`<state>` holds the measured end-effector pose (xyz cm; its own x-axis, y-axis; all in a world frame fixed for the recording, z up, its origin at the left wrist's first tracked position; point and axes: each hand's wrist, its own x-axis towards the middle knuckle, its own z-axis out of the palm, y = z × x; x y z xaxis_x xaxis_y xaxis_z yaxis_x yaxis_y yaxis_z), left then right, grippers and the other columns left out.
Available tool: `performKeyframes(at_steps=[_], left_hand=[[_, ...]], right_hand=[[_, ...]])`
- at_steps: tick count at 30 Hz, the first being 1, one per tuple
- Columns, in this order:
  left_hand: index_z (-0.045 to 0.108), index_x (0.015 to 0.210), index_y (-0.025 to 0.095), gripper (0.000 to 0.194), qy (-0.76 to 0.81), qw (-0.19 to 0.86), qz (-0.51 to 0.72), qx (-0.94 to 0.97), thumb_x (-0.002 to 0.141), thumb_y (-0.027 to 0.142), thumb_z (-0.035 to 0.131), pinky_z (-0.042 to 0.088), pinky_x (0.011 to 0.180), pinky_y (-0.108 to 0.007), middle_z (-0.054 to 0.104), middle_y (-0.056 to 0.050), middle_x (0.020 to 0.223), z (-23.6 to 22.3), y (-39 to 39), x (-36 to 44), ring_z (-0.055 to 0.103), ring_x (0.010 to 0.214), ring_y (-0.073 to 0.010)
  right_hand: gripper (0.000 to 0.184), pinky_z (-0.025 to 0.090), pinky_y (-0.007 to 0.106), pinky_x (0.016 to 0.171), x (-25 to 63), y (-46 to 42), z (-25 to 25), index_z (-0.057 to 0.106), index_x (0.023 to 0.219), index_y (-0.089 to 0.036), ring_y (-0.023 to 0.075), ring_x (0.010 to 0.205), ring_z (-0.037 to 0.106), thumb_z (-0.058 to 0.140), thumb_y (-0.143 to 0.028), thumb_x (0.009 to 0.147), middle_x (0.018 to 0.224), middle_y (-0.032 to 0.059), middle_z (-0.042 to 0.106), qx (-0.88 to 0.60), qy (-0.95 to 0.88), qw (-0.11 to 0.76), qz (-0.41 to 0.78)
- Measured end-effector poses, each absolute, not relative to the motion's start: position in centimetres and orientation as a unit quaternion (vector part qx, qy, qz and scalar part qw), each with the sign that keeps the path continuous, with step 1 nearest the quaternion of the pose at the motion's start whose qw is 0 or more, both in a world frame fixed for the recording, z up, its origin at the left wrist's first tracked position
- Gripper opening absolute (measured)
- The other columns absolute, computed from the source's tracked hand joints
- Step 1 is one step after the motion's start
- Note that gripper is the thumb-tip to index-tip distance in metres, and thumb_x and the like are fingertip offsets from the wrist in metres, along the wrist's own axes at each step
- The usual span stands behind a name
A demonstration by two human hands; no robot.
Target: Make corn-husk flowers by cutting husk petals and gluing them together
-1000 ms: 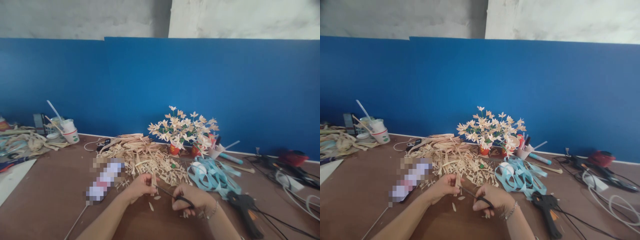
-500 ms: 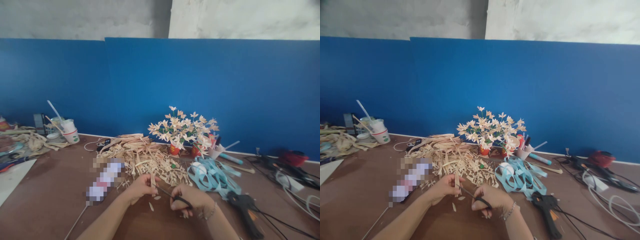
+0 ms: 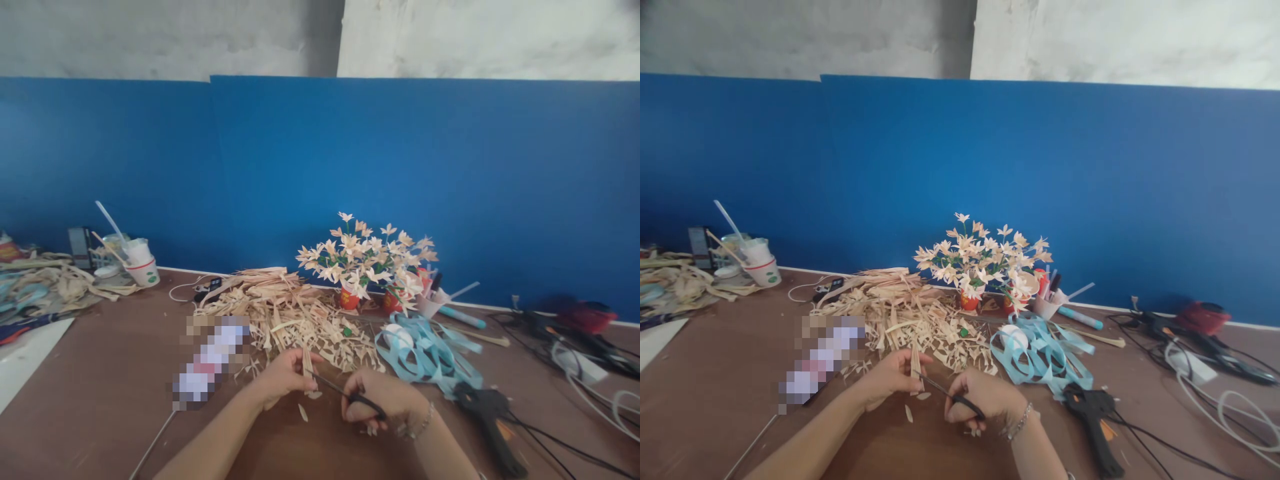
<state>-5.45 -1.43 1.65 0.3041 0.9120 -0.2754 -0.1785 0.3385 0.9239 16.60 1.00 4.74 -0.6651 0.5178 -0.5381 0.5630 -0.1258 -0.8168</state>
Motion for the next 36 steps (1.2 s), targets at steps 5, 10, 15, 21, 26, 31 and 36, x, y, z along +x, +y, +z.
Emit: performKeyframes(at_steps=[5, 10, 15, 21, 26, 31, 36], left_hand=[[0.064, 0.093, 0.013, 0.048, 0.445, 0.685, 0.395, 0.42, 0.047, 0.006, 0.074, 0.045, 0.062, -0.027, 0.058, 0.0, 0.074, 1.7, -1.5, -5.4, 0.054, 0.063, -0.0105], [0.062, 0.099, 0.014, 0.052, 0.439, 0.692, 0.389, 0.421, 0.048, 0.007, 0.074, 0.046, 0.06, -0.026, 0.058, -0.001, 0.078, 1.7, -1.5, -5.4, 0.055, 0.062, -0.01], [0.061, 0.1, 0.016, 0.054, 0.424, 0.701, 0.387, 0.424, 0.049, 0.009, 0.075, 0.047, 0.06, -0.026, 0.057, 0.0, 0.081, 1.8, -1.6, -5.3, 0.056, 0.061, -0.0093], [0.061, 0.099, 0.015, 0.054, 0.441, 0.695, 0.376, 0.426, 0.047, 0.01, 0.077, 0.048, 0.066, -0.029, 0.059, -0.003, 0.085, 1.9, -1.7, -5.5, 0.058, 0.068, -0.013], [0.063, 0.092, 0.012, 0.036, 0.461, 0.672, 0.378, 0.439, 0.06, 0.026, 0.074, 0.047, 0.069, -0.027, 0.065, -0.004, 0.08, 2.1, -1.4, -5.7, 0.06, 0.071, -0.0133], [0.063, 0.072, 0.011, 0.027, 0.493, 0.631, 0.385, 0.459, 0.069, 0.038, 0.065, 0.046, 0.059, -0.022, 0.066, -0.003, 0.065, 1.8, -1.0, -5.5, 0.061, 0.058, -0.011], [0.062, 0.07, 0.013, 0.029, 0.55, 0.576, 0.405, 0.45, 0.071, 0.042, 0.06, 0.041, 0.044, -0.018, 0.063, -0.001, 0.054, 2.1, -0.9, -5.2, 0.057, 0.044, -0.0097]], right_hand=[[0.016, 0.033, 0.01, 0.031, 16.7, 1.1, 4.3, 0.066, 0.076, -0.011, 0.003, 0.033, 0.042, 0.061, -0.022, 0.066, 0.044, -0.0056, 0.052, 0.401, 0.663, 0.016, -0.631], [0.018, 0.036, 0.011, 0.033, 16.5, 1.3, 3.8, 0.065, 0.078, -0.011, 0.0038, 0.033, 0.045, 0.061, -0.024, 0.065, 0.045, -0.0051, 0.053, 0.384, 0.651, 0.021, -0.654], [0.018, 0.036, 0.01, 0.033, 16.4, 1.3, 3.9, 0.065, 0.077, -0.011, 0.0034, 0.034, 0.045, 0.062, -0.024, 0.065, 0.045, -0.005, 0.053, 0.384, 0.655, 0.021, -0.651], [0.016, 0.034, 0.01, 0.032, 16.7, 1.4, 4.0, 0.066, 0.075, -0.012, 0.0029, 0.032, 0.042, 0.063, -0.024, 0.065, 0.043, -0.0055, 0.052, 0.393, 0.656, 0.017, -0.645], [0.014, 0.033, 0.01, 0.031, 17.2, 1.3, 4.2, 0.067, 0.073, -0.014, 0.0036, 0.032, 0.043, 0.063, -0.024, 0.064, 0.043, -0.0052, 0.052, 0.413, 0.661, 0.026, -0.627], [0.013, 0.032, 0.01, 0.031, 17.5, 1.0, 4.7, 0.068, 0.071, -0.015, 0.0042, 0.034, 0.043, 0.061, -0.023, 0.063, 0.045, -0.004, 0.054, 0.427, 0.67, 0.023, -0.607], [0.012, 0.033, 0.011, 0.031, 17.8, 0.8, 5.2, 0.068, 0.069, -0.016, 0.0051, 0.034, 0.044, 0.061, -0.023, 0.062, 0.047, -0.0033, 0.056, 0.437, 0.675, 0.045, -0.593]])
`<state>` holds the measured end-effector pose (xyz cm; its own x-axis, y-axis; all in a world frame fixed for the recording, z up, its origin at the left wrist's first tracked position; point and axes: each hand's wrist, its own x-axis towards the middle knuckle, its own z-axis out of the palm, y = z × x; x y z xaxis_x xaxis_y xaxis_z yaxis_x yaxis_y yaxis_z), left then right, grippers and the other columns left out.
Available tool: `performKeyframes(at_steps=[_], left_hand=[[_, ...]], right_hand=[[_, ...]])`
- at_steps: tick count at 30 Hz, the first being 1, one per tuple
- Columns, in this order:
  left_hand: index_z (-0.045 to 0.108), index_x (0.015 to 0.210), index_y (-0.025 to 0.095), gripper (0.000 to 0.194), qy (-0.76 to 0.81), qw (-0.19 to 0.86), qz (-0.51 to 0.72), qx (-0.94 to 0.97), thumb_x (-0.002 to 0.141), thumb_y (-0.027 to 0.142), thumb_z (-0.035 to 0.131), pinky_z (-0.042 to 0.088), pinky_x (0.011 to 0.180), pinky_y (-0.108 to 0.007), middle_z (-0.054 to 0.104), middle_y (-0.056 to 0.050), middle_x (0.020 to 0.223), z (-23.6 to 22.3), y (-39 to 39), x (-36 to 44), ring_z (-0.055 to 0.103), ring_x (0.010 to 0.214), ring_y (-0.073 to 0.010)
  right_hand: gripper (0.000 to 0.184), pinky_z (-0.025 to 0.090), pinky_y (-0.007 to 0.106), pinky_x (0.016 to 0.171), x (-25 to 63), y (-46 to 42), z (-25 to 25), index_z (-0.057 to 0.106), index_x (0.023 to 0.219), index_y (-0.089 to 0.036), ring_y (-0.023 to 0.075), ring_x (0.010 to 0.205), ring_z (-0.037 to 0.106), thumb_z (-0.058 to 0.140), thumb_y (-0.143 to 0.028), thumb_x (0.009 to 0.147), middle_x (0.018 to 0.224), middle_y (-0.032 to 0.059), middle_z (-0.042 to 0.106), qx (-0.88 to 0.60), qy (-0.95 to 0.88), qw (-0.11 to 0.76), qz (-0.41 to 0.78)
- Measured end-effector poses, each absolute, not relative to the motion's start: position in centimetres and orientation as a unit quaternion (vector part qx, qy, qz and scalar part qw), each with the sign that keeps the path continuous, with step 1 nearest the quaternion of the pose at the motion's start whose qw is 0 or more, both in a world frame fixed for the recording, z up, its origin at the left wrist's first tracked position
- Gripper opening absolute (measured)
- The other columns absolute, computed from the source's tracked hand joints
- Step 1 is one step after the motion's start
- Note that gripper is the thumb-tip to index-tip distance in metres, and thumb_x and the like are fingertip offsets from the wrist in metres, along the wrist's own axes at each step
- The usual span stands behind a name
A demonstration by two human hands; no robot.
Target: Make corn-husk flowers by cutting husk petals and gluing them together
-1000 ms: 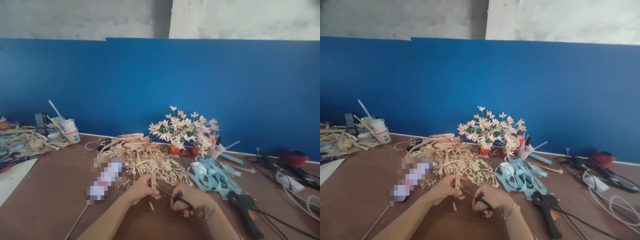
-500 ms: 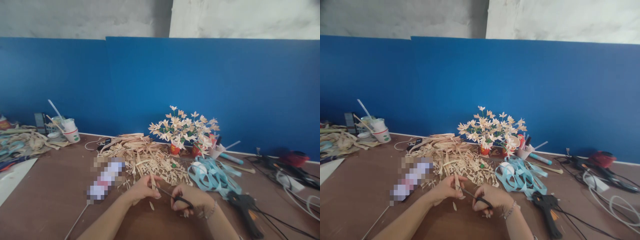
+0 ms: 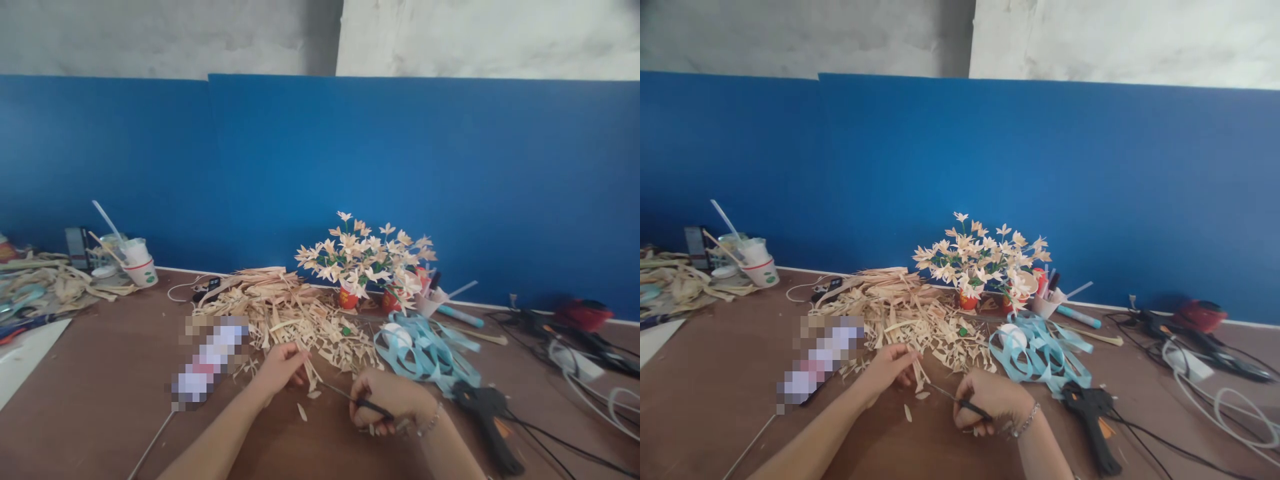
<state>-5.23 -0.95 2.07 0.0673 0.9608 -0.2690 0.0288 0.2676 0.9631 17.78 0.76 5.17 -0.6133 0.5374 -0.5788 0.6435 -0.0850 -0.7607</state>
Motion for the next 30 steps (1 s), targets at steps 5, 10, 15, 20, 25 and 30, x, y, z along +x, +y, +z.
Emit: performKeyframes(at_steps=[5, 10, 15, 20, 25, 30], left_hand=[[0.06, 0.066, 0.014, 0.032, 0.557, 0.541, 0.457, 0.434, 0.068, 0.045, 0.062, 0.044, 0.049, -0.02, 0.061, 0.0, 0.051, 2.5, -0.7, -5.4, 0.057, 0.049, -0.0116], [0.062, 0.073, 0.014, 0.033, 0.587, 0.462, 0.491, 0.448, 0.071, 0.047, 0.057, 0.041, 0.046, -0.021, 0.06, 0.001, 0.05, 2.9, -0.7, -5.5, 0.054, 0.045, -0.0122], [0.063, 0.068, 0.015, 0.033, 0.571, 0.401, 0.463, 0.547, 0.073, 0.046, 0.053, 0.04, 0.046, -0.022, 0.056, 0.001, 0.05, 2.8, -1.4, -5.2, 0.053, 0.049, -0.0136], [0.064, 0.073, 0.015, 0.028, 0.53, 0.461, 0.459, 0.544, 0.073, 0.041, 0.055, 0.042, 0.048, -0.022, 0.057, 0.001, 0.052, 2.8, -1.9, -4.2, 0.053, 0.049, -0.0136], [0.063, 0.072, 0.014, 0.031, 0.503, 0.532, 0.47, 0.492, 0.071, 0.044, 0.058, 0.043, 0.05, -0.023, 0.059, 0.001, 0.053, 3.3, -1.8, -3.9, 0.052, 0.049, -0.0129], [0.063, 0.091, 0.012, 0.036, 0.449, 0.59, 0.495, 0.453, 0.071, 0.043, 0.06, 0.043, 0.059, -0.023, 0.061, 0.0, 0.062, 3.2, -1.8, -4.2, 0.054, 0.057, -0.0121]], right_hand=[[0.013, 0.033, 0.012, 0.03, 18.6, 0.9, 5.6, 0.068, 0.069, -0.016, 0.0054, 0.033, 0.044, 0.064, -0.025, 0.061, 0.045, -0.0034, 0.054, 0.444, 0.676, 0.072, -0.584], [0.018, 0.037, 0.013, 0.034, 19.4, 1.2, 5.9, 0.066, 0.075, -0.014, 0.0061, 0.035, 0.047, 0.065, -0.028, 0.064, 0.048, -0.003, 0.056, 0.41, 0.678, 0.06, -0.607], [0.019, 0.038, 0.015, 0.041, 17.4, 1.2, 5.8, 0.059, 0.077, -0.015, 0.0076, 0.042, 0.049, 0.063, -0.031, 0.068, 0.05, -0.0042, 0.054, 0.407, 0.692, -0.108, -0.586], [0.03, 0.041, 0.019, 0.055, 13.0, 0.3, 4.0, 0.051, 0.078, -0.018, 0.0105, 0.062, 0.05, 0.072, -0.028, 0.059, 0.068, -0.0031, 0.054, 0.406, 0.686, -0.323, -0.51], [0.026, 0.039, 0.02, 0.054, 11.1, -0.1, 2.5, 0.049, 0.074, -0.017, 0.0102, 0.06, 0.048, 0.07, -0.026, 0.062, 0.064, -0.004, 0.052, 0.363, 0.657, -0.365, -0.551], [0.027, 0.038, 0.02, 0.05, 11.2, 0.4, 2.2, 0.047, 0.078, -0.018, 0.0091, 0.053, 0.047, 0.068, -0.024, 0.062, 0.059, -0.0056, 0.05, 0.391, 0.596, -0.39, -0.583]])
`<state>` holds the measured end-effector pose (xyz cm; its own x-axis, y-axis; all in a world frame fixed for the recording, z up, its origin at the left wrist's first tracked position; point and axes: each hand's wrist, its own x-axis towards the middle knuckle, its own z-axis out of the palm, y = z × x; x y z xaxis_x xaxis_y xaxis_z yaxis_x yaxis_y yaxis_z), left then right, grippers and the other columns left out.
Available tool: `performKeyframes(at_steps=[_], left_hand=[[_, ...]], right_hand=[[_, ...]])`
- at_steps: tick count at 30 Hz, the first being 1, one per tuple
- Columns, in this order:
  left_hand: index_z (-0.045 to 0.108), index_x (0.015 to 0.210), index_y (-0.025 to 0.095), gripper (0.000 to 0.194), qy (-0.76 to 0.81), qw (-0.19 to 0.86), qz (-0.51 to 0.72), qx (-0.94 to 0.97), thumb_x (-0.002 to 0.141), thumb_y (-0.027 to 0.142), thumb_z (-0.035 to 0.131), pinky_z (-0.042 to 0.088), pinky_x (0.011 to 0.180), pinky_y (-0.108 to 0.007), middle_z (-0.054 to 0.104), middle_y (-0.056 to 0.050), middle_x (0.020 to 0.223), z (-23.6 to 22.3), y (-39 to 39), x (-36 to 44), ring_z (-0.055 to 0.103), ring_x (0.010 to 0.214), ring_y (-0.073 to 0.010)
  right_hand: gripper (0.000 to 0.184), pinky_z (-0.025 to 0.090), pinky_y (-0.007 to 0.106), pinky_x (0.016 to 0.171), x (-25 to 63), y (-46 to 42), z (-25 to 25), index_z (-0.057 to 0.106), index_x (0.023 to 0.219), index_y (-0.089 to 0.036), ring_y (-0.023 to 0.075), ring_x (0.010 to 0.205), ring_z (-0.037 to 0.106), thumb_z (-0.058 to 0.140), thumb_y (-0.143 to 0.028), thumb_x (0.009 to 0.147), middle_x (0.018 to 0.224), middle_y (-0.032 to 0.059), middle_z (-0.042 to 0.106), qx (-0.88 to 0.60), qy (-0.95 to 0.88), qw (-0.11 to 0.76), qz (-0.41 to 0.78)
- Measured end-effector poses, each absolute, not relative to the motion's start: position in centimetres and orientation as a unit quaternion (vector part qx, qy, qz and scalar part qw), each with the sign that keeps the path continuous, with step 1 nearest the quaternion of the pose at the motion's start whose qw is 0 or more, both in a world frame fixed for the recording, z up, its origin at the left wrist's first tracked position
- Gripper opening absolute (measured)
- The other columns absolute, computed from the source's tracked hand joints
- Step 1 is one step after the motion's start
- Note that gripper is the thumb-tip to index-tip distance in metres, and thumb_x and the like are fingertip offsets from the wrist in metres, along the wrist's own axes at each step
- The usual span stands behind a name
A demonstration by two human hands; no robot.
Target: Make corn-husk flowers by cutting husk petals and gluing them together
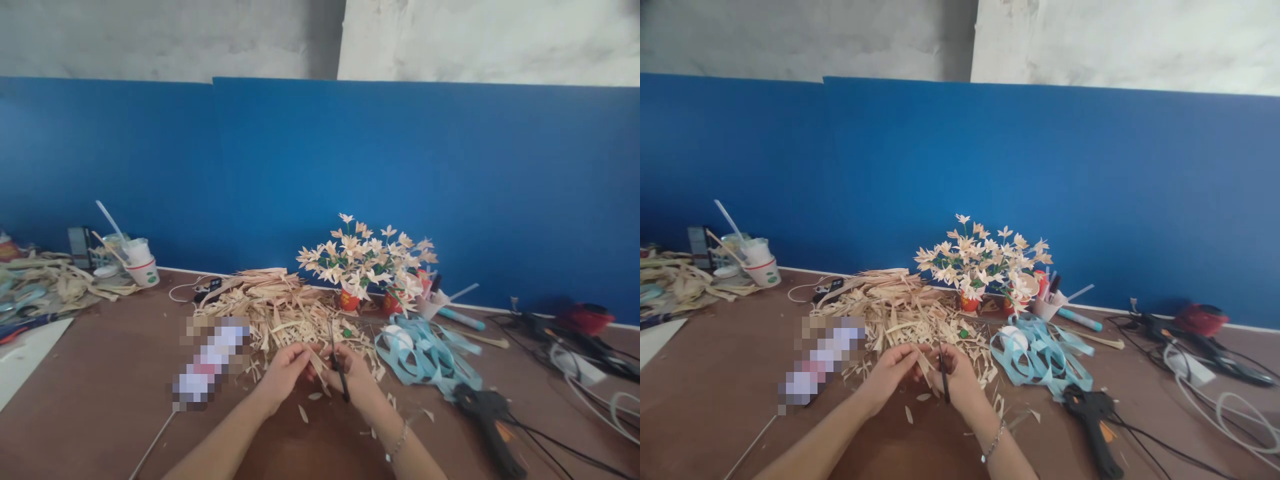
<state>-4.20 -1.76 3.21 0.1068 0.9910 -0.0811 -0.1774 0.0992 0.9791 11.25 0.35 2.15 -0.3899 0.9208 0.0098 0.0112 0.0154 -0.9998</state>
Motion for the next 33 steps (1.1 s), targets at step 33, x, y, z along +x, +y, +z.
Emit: performKeyframes(at_steps=[33], left_hand=[[0.051, 0.057, 0.015, 0.029, 0.483, 0.537, 0.624, 0.297, 0.061, 0.035, 0.071, 0.034, 0.042, -0.018, 0.055, 0.003, 0.048, 3.2, -0.8, -5.4, 0.049, 0.044, -0.0081]], right_hand=[[0.041, 0.039, 0.021, 0.05, 10.7, -1.1, 3.3, 0.054, 0.08, -0.015, 0.0088, 0.051, 0.05, 0.071, -0.046, 0.059, 0.06, -0.0033, 0.056, -0.384, -0.598, 0.259, 0.654]])
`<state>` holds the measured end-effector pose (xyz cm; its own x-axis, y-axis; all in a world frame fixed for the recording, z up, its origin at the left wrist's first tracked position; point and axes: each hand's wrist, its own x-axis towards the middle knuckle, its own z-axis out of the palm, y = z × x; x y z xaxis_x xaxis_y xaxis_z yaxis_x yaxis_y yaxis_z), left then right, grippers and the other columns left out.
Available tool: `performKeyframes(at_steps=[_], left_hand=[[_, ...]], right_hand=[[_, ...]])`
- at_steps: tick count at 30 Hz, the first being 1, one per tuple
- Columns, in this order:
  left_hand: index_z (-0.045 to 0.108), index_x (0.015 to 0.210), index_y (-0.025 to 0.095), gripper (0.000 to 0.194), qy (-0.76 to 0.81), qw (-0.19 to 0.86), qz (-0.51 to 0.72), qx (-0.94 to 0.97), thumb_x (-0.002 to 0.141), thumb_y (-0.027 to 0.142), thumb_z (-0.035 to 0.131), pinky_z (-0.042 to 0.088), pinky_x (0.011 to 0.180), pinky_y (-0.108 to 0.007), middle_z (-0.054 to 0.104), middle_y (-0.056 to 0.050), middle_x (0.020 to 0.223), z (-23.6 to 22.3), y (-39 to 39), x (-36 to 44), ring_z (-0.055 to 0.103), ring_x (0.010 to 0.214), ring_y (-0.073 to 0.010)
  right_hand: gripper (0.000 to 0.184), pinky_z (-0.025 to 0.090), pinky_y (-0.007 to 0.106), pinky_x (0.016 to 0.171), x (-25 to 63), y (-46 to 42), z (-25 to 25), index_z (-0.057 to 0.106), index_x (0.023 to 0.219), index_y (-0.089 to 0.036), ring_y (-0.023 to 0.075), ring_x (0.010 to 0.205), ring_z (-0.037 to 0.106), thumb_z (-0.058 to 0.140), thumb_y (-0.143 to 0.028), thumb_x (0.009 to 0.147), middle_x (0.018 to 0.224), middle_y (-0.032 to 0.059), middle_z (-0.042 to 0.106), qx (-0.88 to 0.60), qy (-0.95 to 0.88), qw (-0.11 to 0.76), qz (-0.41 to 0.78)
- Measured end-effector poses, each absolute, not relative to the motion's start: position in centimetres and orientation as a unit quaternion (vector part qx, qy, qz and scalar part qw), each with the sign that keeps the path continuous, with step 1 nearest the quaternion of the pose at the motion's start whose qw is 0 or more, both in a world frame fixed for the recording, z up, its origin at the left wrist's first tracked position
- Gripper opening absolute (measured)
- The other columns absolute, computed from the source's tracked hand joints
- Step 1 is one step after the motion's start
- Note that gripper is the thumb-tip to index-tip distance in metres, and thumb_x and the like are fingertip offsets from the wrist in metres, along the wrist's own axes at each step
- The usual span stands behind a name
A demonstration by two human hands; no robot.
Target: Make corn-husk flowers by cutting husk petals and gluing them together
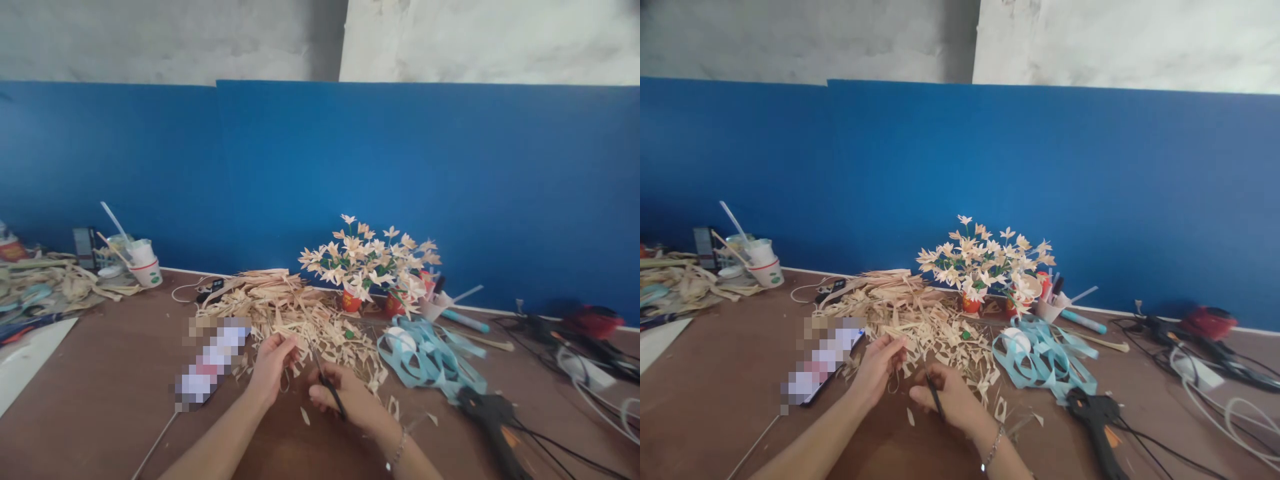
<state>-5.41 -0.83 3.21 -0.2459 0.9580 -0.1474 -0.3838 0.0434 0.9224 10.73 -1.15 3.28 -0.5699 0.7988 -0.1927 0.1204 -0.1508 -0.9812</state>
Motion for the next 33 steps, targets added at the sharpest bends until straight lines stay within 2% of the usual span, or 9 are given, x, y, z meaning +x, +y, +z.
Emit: performKeyframes(at_steps=[5, 10, 20, 33], left_hand=[[0.053, 0.059, 0.014, 0.028, 0.5, 0.542, 0.594, 0.321, 0.064, 0.037, 0.068, 0.036, 0.041, -0.019, 0.058, 0.001, 0.052, 3.0, -1.0, -5.2, 0.051, 0.044, -0.0092], [0.055, 0.065, 0.014, 0.024, 0.488, 0.546, 0.595, 0.332, 0.065, 0.035, 0.067, 0.039, 0.044, -0.019, 0.06, 0.001, 0.06, 2.7, -1.0, -5.0, 0.057, 0.055, -0.0121], [0.054, 0.063, 0.013, 0.025, 0.462, 0.588, 0.596, 0.294, 0.062, 0.032, 0.071, 0.042, 0.049, -0.019, 0.059, 0.002, 0.053, 3.0, -1.1, -5.0, 0.057, 0.051, -0.01], [0.056, 0.064, 0.012, 0.025, 0.449, 0.611, 0.588, 0.281, 0.061, 0.03, 0.074, 0.043, 0.049, -0.017, 0.061, 0.001, 0.052, 3.1, -0.9, -5.4, 0.057, 0.049, -0.0086]], right_hand=[[0.042, 0.039, 0.02, 0.049, 10.4, -1.3, 3.1, 0.055, 0.079, -0.015, 0.0085, 0.049, 0.05, 0.071, -0.048, 0.059, 0.057, -0.0038, 0.055, -0.384, -0.594, 0.254, 0.659], [0.044, 0.037, 0.019, 0.046, 10.4, -1.0, 2.4, 0.055, 0.078, -0.015, 0.007, 0.045, 0.047, 0.07, -0.051, 0.059, 0.055, -0.005, 0.053, -0.386, -0.6, 0.259, 0.651], [0.043, 0.033, 0.017, 0.039, 10.1, -1.0, 1.8, 0.053, 0.07, -0.015, 0.0054, 0.039, 0.041, 0.067, -0.054, 0.061, 0.047, -0.0066, 0.047, -0.396, -0.598, 0.273, 0.641], [0.043, 0.026, 0.015, 0.035, 10.3, -1.3, 2.6, 0.054, 0.069, -0.014, 0.0044, 0.037, 0.038, 0.066, -0.055, 0.063, 0.044, -0.0072, 0.044, -0.423, -0.593, 0.259, 0.634]])
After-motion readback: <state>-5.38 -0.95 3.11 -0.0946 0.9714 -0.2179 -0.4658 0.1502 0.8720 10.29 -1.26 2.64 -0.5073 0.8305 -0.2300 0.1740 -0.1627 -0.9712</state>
